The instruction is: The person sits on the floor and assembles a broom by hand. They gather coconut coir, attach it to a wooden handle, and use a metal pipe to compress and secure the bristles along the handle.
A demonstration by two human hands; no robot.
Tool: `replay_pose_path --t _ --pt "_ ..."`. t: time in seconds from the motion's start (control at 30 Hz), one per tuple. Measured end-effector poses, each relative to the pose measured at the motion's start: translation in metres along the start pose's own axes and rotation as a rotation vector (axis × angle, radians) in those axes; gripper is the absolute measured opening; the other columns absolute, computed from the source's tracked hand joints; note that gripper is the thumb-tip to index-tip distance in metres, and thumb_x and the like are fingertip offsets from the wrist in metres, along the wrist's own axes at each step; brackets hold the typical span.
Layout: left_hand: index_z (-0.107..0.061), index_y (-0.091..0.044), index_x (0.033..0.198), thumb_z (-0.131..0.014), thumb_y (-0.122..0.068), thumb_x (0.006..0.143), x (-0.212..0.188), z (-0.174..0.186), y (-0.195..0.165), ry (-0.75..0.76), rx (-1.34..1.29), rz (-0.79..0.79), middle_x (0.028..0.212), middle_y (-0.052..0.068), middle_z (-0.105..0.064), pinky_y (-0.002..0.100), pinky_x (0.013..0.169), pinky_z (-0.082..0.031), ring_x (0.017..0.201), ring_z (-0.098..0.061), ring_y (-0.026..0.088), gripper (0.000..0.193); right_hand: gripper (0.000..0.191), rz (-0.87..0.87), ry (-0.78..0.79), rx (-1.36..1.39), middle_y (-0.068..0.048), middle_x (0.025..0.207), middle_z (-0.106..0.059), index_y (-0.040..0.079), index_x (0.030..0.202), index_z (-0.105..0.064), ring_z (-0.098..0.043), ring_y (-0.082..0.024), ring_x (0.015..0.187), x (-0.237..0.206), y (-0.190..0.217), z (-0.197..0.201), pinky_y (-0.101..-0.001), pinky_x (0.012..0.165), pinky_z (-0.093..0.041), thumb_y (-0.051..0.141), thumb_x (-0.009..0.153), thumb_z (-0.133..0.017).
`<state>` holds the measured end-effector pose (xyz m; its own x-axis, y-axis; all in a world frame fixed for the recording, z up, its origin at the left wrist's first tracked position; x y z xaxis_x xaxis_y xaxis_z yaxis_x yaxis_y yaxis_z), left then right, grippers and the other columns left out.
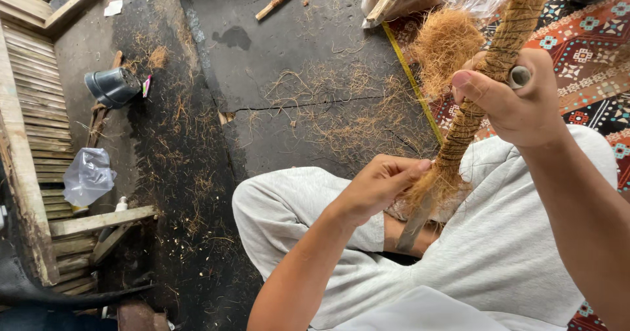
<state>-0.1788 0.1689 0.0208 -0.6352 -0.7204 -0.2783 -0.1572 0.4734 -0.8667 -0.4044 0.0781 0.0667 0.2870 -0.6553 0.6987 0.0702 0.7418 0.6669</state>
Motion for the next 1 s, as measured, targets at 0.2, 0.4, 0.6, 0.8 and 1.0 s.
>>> replay_pose_path --t 0.2,0.4,0.6,0.8,1.0 --pt "-0.064 -0.004 0.107 -0.053 -0.036 0.113 0.004 -0.016 0.011 -0.098 -0.056 -0.173 0.090 -0.008 -0.058 0.023 0.072 -0.042 0.081 -0.048 0.002 0.034 0.029 -0.266 -0.061 0.063 -0.003 0.074 -0.067 0.003 0.085 -0.067 -0.062 -0.007 0.062 0.002 0.005 -0.002 -0.0204 0.057 -0.047 0.014 0.111 -0.071" --pt "-0.063 -0.003 0.102 -0.059 -0.033 0.111 0.005 -0.028 -0.005 -0.101 0.138 -0.208 0.078 -0.007 -0.051 0.024 0.060 -0.037 0.069 -0.043 0.004 0.032 0.034 -0.353 -0.063 0.093 0.001 0.065 -0.060 0.003 0.077 -0.063 -0.051 -0.005 0.052 0.004 0.010 -0.007 -0.0212 0.048 -0.037 0.013 0.108 -0.071" --pt "-0.065 -0.007 0.098 -0.066 -0.035 0.100 0.004 -0.035 -0.031 -0.324 0.559 -0.047 0.067 -0.004 -0.055 0.027 0.054 -0.042 0.061 -0.049 0.006 0.028 0.041 -0.459 -0.029 0.049 0.004 0.057 -0.052 0.007 0.068 -0.058 -0.044 -0.003 0.049 0.011 0.015 -0.008 -0.0233 0.044 -0.030 0.014 0.106 -0.071" --pt "-0.067 -0.007 0.100 -0.066 -0.038 0.099 0.007 -0.033 -0.035 -0.372 0.615 -0.149 0.070 -0.003 -0.060 0.030 0.058 -0.046 0.062 -0.052 0.006 0.031 0.044 -0.386 0.061 -0.116 0.004 0.053 -0.046 0.009 0.066 -0.053 -0.041 -0.005 0.043 0.022 0.031 -0.008 -0.0269 0.045 -0.028 0.019 0.103 -0.074" --pt "-0.066 -0.003 0.077 -0.068 -0.042 0.096 0.018 -0.024 -0.026 -0.496 0.728 -0.097 0.055 0.001 -0.054 0.031 0.050 -0.041 0.051 -0.047 0.009 0.043 0.027 -0.297 0.084 -0.175 0.003 0.056 -0.051 0.004 0.080 -0.064 -0.048 -0.007 0.051 0.008 0.020 0.003 -0.0271 0.047 -0.036 0.024 0.095 -0.076"
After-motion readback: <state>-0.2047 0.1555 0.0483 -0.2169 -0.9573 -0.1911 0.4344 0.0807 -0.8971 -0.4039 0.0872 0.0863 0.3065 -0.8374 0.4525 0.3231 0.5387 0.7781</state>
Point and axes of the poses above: each hand's wrist, its own x-axis towards the middle knuckle, its own z-axis out of the back of the hand, y = z × x, the point moved 2 cm from there along x, towards the middle knuckle
